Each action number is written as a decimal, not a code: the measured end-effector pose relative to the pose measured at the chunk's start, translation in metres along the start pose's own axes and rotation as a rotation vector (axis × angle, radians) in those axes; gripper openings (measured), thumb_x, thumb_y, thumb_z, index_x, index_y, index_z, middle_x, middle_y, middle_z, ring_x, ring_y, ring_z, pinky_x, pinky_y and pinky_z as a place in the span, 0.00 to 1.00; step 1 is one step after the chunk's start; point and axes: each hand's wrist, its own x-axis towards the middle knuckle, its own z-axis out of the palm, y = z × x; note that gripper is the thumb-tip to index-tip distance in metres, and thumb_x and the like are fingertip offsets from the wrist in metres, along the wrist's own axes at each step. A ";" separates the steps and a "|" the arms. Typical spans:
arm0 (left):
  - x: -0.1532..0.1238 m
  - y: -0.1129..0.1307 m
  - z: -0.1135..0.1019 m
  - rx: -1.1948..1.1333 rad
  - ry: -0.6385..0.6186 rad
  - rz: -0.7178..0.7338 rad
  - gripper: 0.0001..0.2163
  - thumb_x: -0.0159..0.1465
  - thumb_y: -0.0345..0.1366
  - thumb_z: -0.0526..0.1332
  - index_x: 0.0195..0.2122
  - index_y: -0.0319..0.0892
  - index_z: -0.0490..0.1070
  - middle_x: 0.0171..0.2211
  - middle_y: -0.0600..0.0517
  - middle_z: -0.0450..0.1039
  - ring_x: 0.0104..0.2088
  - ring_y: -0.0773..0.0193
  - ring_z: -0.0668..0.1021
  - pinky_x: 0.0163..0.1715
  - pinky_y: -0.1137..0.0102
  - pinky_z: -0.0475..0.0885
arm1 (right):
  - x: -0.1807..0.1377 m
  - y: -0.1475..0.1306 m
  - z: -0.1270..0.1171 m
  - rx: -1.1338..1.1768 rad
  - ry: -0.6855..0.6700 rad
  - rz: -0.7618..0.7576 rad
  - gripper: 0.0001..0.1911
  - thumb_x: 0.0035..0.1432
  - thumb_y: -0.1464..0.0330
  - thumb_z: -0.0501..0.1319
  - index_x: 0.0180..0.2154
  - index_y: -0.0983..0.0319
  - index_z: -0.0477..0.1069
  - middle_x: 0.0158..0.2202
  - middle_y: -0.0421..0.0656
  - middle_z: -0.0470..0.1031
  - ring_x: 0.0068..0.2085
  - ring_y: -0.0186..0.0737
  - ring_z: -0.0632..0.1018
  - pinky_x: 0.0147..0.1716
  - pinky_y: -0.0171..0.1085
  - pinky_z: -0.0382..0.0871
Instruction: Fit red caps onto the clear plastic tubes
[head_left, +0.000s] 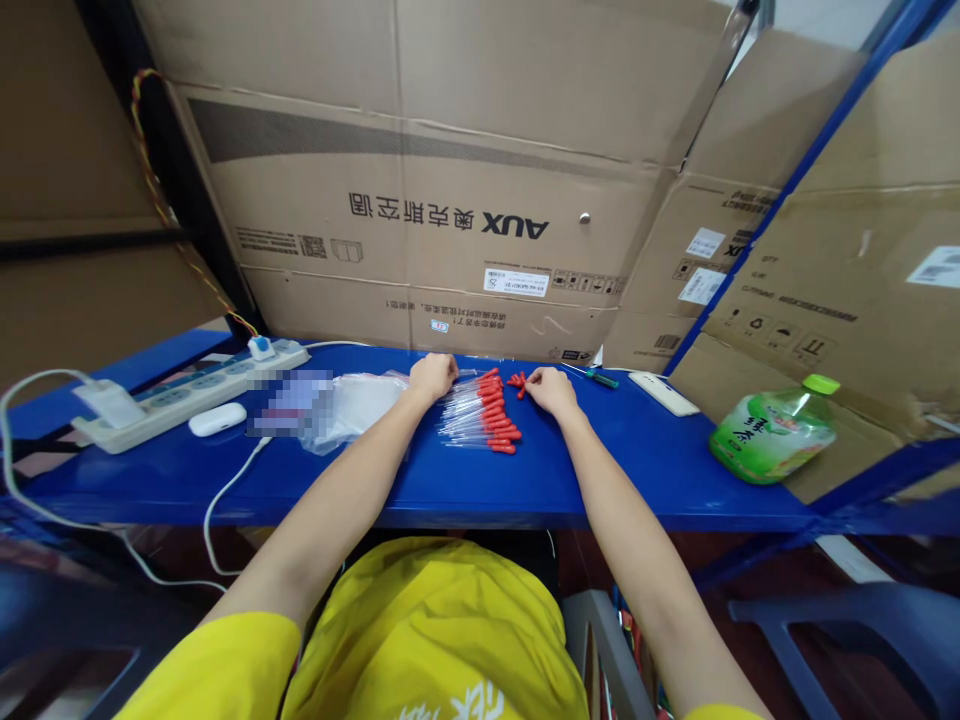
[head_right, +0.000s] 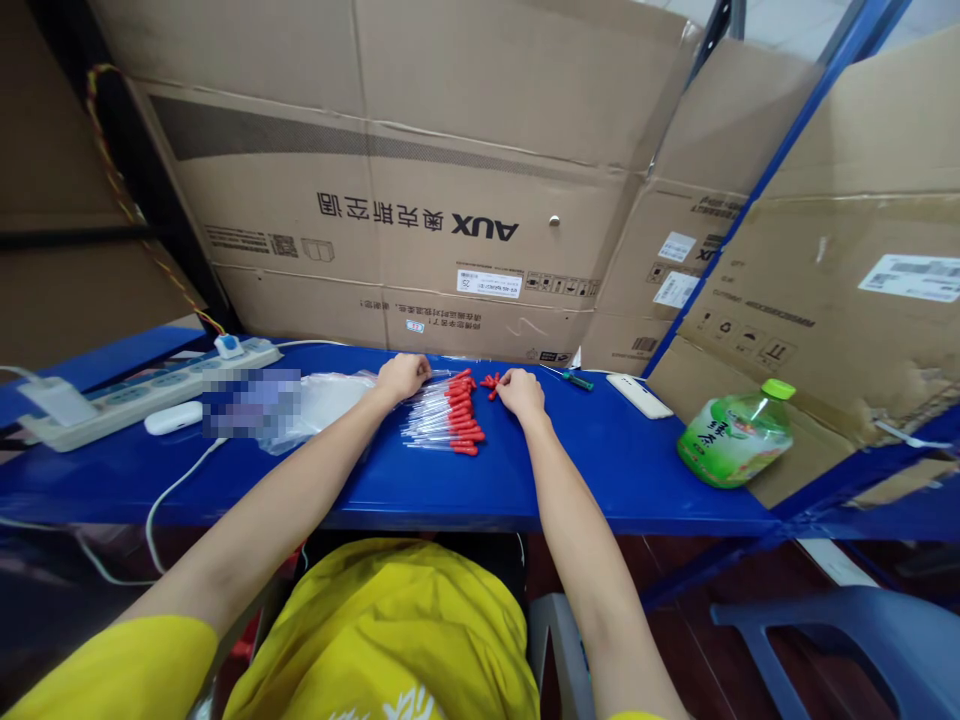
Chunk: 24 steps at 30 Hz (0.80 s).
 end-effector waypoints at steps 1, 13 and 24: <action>-0.001 0.000 -0.001 0.003 0.018 -0.011 0.10 0.67 0.36 0.60 0.44 0.46 0.80 0.45 0.46 0.83 0.47 0.54 0.82 0.46 0.67 0.76 | 0.000 0.000 0.000 0.002 -0.001 0.000 0.06 0.61 0.66 0.66 0.40 0.56 0.82 0.44 0.47 0.84 0.48 0.45 0.83 0.47 0.36 0.72; -0.003 0.011 -0.001 -0.273 0.086 0.367 0.13 0.74 0.33 0.50 0.52 0.44 0.71 0.46 0.47 0.82 0.49 0.57 0.82 0.50 0.66 0.73 | 0.002 -0.006 -0.003 0.210 0.161 -0.199 0.09 0.65 0.66 0.62 0.45 0.58 0.77 0.41 0.44 0.84 0.41 0.41 0.82 0.45 0.35 0.71; -0.024 0.041 -0.013 -0.362 0.104 0.506 0.16 0.78 0.46 0.45 0.52 0.47 0.68 0.46 0.47 0.80 0.46 0.55 0.82 0.44 0.66 0.71 | -0.021 -0.035 -0.011 0.501 0.242 -0.519 0.13 0.64 0.61 0.62 0.43 0.61 0.78 0.39 0.46 0.83 0.38 0.41 0.80 0.40 0.35 0.73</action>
